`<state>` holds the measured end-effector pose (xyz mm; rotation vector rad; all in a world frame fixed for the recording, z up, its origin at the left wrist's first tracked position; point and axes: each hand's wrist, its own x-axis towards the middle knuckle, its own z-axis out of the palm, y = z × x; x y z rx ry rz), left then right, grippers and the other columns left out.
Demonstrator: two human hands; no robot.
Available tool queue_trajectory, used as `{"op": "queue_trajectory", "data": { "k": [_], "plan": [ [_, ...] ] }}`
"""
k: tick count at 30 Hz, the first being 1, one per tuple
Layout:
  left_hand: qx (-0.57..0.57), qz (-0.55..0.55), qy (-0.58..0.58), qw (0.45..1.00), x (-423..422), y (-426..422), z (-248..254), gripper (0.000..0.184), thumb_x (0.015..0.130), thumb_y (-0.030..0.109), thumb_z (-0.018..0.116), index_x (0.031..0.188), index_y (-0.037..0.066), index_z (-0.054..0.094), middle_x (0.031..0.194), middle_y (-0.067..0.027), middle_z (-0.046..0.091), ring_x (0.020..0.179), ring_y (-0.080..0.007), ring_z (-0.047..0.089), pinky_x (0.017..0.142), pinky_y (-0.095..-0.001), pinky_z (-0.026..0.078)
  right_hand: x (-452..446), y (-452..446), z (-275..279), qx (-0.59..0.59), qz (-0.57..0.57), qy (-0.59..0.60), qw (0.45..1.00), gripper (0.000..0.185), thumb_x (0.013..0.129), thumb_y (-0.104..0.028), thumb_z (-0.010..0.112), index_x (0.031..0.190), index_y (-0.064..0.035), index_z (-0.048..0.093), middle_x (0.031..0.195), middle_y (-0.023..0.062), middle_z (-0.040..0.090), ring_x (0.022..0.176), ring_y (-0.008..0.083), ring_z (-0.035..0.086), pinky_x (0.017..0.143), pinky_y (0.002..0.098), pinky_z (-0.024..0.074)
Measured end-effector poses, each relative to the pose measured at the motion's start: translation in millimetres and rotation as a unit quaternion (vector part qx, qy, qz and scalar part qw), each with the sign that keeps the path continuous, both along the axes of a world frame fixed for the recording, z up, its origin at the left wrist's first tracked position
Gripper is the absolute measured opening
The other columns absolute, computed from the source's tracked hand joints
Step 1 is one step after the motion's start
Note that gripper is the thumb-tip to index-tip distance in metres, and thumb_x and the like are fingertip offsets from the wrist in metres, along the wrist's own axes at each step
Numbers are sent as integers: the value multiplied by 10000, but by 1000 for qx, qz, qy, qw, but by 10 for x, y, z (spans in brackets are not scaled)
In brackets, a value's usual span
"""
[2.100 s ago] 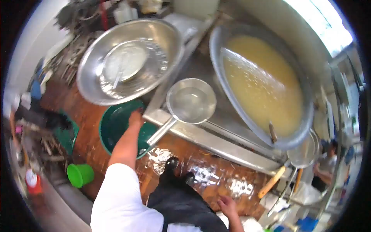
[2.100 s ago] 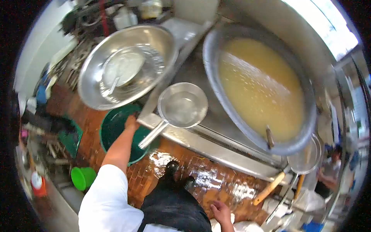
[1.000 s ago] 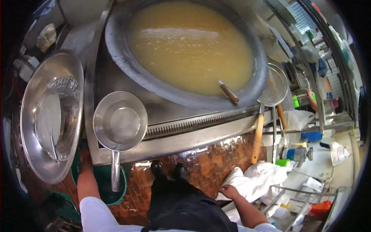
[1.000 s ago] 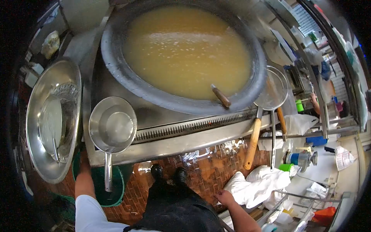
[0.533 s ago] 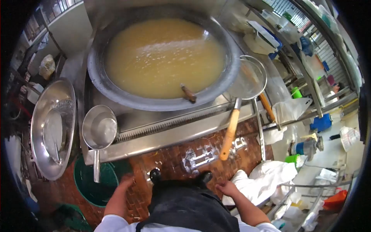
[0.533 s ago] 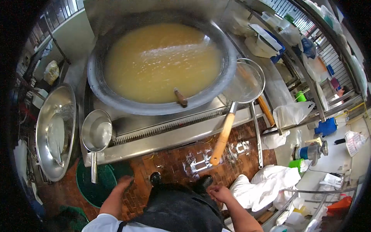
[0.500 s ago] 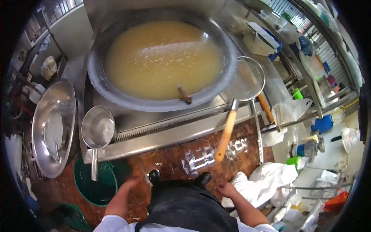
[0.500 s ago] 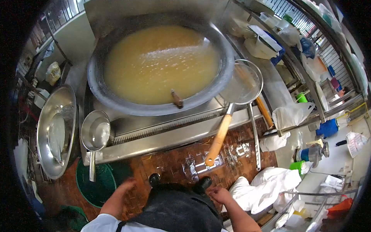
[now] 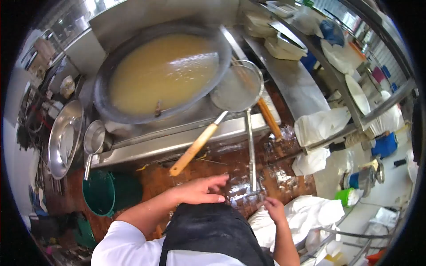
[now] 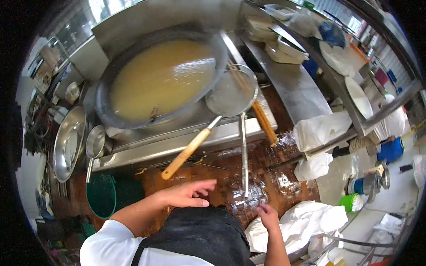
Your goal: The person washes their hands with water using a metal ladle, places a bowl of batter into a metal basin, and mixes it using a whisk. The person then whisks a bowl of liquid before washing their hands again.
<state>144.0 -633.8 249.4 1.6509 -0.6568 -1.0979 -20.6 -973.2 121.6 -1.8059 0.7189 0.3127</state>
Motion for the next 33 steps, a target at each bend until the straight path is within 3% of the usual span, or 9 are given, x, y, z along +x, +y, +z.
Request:
{"op": "queue_trajectory", "data": {
  "k": [3,4,6,11,14,15,19,26,33],
  "plan": [
    [-81,63,-44,994,145,-367,88,849,830,296,655,1469,104,131,1483,-126,250,1277,-267,383,1027,-426,341,412,-89,214,-75,-2,-107,991,351,816,-208,663,1094,1,618,901,117,672,809,182,640,746,294,500],
    [-90,89,-50,991,185,-474,140,830,826,281,654,1466,101,156,1475,-125,270,1288,-263,370,1027,-421,342,626,-65,483,-68,11,-77,995,357,819,-219,662,1103,-7,615,929,126,671,823,186,643,749,297,501],
    [-69,91,-162,980,330,-648,139,808,817,322,669,1444,75,223,1442,-174,321,1305,-293,363,1059,-385,312,931,-35,690,-40,11,-181,983,369,820,-237,660,1112,-19,608,930,113,670,838,198,646,758,298,502],
    [-48,79,-272,958,690,-1254,20,774,818,360,651,1399,3,285,1428,-218,323,1333,-335,314,1092,-376,258,1406,-206,1445,-342,157,-260,889,478,778,-233,672,1195,-31,553,1121,185,596,1065,319,564,909,394,440],
    [-92,56,-324,940,885,-1644,99,697,848,360,615,1382,13,330,1424,-225,326,1330,-346,314,1084,-389,268,1515,-336,1730,-462,155,-236,841,604,762,-249,673,1293,-51,465,1307,212,460,1231,370,415,1018,460,325],
    [-98,42,-328,939,942,-1746,158,635,865,358,590,1360,22,378,1420,-235,326,1324,-366,315,1075,-404,274,1535,-411,1711,-446,156,-207,857,708,757,-274,676,1362,-62,377,1403,216,350,1306,398,306,1063,498,240],
    [-96,43,-377,920,1102,-2104,307,611,870,389,575,1335,26,414,1412,-246,331,1317,-393,312,1071,-432,271,1741,-647,1750,-434,135,-209,866,749,742,-282,687,1368,-35,359,1422,227,327,1329,394,281,1074,513,208],
    [31,129,-394,909,962,-2625,223,664,835,425,613,1322,16,420,1409,-247,333,1322,-390,303,1076,-432,270,1976,-1318,1487,-378,187,-274,864,757,738,-272,689,1367,-22,351,1409,248,332,1321,412,280,1076,519,190],
    [47,199,-389,898,615,-3149,307,669,816,392,642,1329,26,417,1413,-243,330,1316,-379,319,1077,-430,278,1874,-1985,1499,-343,243,-316,851,736,737,-262,686,1354,-19,365,1383,251,364,1293,425,312,1059,501,232]
  ]
}}
